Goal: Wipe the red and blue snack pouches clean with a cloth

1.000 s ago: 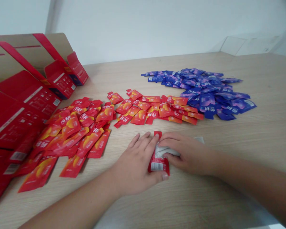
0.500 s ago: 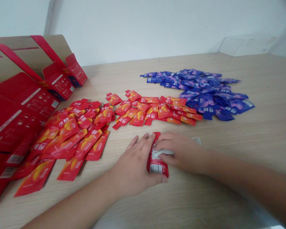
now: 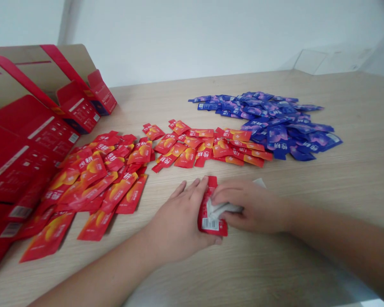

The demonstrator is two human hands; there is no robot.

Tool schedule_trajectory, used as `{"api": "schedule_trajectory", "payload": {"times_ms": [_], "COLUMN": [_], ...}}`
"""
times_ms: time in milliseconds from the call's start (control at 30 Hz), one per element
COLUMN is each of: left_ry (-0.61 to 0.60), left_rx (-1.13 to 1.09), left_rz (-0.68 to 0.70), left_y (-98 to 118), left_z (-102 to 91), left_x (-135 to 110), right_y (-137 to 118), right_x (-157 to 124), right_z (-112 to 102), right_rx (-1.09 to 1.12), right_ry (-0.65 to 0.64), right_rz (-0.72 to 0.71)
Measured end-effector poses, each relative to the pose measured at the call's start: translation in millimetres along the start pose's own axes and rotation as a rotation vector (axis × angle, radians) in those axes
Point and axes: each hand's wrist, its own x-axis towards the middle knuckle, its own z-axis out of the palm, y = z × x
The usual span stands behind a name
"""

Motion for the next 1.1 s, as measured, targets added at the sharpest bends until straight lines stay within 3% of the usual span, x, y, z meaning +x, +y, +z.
{"api": "schedule_trajectory", "payload": {"times_ms": [100, 300, 433, 733, 867, 967, 1100], "left_ry": [0.008, 0.014, -0.052, 0.058, 0.018, 0.010, -0.011], "left_rx": [-0.012, -0.001, 0.042, 0.051, 0.032, 0.026, 0.006], "left_rz": [0.006, 0.005, 0.039, 0.035, 0.004, -0.007, -0.032], "left_y": [2, 3, 2, -5, -4, -3, -2], "left_z": [-1.0, -4.5, -12.4, 0.6, 3.9, 2.9, -0.1], "left_x": [0, -1, -2, -2, 0, 1, 1], "right_y": [-6, 14, 23, 13, -8, -17, -12], "right_x": [2, 9, 12, 1, 0, 2, 6], "right_z": [1, 4, 2, 2, 3, 6, 12], "right_rx": [0.061, -0.170, -0.230, -0.216, -0.013, 0.078, 0.041], "right_ry": [-0.135, 0.016, 0.033, 0.191, 0.057, -0.109, -0.070], "right_rz": [-0.006, 0.146, 0.180, 0.109, -0.025, 0.026, 0.108]}}
